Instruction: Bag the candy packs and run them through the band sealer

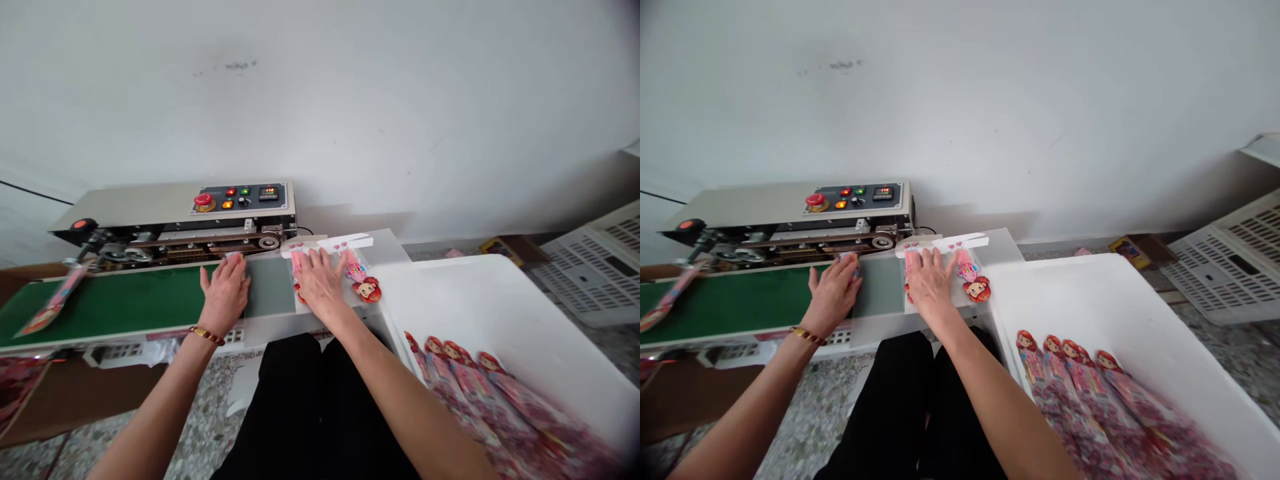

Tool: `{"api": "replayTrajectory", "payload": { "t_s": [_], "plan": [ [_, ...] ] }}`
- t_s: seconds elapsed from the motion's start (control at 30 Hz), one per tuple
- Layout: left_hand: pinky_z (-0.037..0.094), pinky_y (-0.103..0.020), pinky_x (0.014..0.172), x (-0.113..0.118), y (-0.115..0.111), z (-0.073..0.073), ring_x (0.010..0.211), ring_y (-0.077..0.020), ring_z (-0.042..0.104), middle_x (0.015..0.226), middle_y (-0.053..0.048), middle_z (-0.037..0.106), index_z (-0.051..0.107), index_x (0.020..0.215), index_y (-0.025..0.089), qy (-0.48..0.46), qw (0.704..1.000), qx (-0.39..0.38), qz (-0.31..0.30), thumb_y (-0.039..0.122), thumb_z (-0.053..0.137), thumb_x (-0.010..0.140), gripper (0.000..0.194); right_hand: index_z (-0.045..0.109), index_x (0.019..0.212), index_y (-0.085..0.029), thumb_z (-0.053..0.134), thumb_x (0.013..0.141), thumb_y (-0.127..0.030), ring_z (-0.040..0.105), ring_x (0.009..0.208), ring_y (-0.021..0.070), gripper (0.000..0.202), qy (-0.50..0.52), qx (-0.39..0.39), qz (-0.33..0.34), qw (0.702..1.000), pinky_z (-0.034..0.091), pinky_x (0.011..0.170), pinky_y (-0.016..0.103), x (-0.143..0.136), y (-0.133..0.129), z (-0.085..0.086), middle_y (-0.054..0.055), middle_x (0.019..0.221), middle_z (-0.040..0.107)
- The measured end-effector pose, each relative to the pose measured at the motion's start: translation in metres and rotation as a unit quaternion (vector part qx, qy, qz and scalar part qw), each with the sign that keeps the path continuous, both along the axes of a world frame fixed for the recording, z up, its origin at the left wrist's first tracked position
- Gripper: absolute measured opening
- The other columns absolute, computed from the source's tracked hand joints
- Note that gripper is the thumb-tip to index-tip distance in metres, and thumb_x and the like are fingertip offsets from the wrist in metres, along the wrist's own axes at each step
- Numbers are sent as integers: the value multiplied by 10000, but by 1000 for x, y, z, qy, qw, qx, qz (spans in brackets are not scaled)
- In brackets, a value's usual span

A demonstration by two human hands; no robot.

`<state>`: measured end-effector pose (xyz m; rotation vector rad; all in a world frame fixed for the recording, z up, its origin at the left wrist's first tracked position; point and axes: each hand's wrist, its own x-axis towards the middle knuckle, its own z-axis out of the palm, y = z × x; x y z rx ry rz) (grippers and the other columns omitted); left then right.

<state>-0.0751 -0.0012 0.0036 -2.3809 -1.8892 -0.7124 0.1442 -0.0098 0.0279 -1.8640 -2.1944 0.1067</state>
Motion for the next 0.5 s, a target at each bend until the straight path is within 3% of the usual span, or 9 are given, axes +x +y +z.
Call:
{"api": "replayTrajectory", "payload": {
  "t_s": [0.07, 0.13, 0.27, 0.4, 0.5],
  "plan": [
    [222, -649, 1227, 17, -3, 1, 1364, -313, 537, 1415, -157, 616, 612, 1351, 211, -13, 999, 12, -36, 268, 421, 995, 408, 579, 1344, -182, 385, 1066, -265, 404, 1390, 352, 349, 5, -4, -3, 1000, 46, 1149, 798, -4, 2, 3, 167, 1428, 551],
    [259, -569, 1245, 45, -5, 1, 1374, -263, 533, 1420, -148, 615, 597, 1358, 180, -19, 994, -8, -112, 259, 374, 1016, 417, 577, 1352, -200, 354, 1067, -236, 428, 1373, 340, 364, 5, -1, 1, 1000, 67, 1152, 788, -1, 1, 6, 163, 1435, 550],
    [240, -561, 1258, 85, -4, 0, 1459, -263, 431, 1511, -157, 528, 523, 1433, 142, -4, 984, -50, -170, 256, 372, 1016, 458, 575, 1382, -209, 356, 1042, -188, 385, 1419, 363, 405, -11, -4, -29, 1000, 46, 1136, 803, 37, -10, 7, 154, 1518, 500],
    [235, -577, 1258, 71, 2, 1, 1462, -272, 426, 1511, -166, 525, 534, 1425, 141, 3, 979, -65, -193, 238, 403, 989, 466, 495, 1478, -227, 343, 1050, -235, 324, 1461, 380, 454, -23, 2, -49, 999, 21, 1110, 828, 83, -24, -1, 127, 1567, 450],
    [249, -589, 1249, 47, 6, 2, 1449, -275, 445, 1514, -160, 522, 549, 1413, 167, -5, 979, -72, -192, 244, 403, 984, 460, 467, 1503, -217, 345, 1049, -243, 315, 1466, 384, 471, -32, 3, -30, 999, 28, 1107, 833, 88, -28, -7, 136, 1583, 423]
  ]
}}
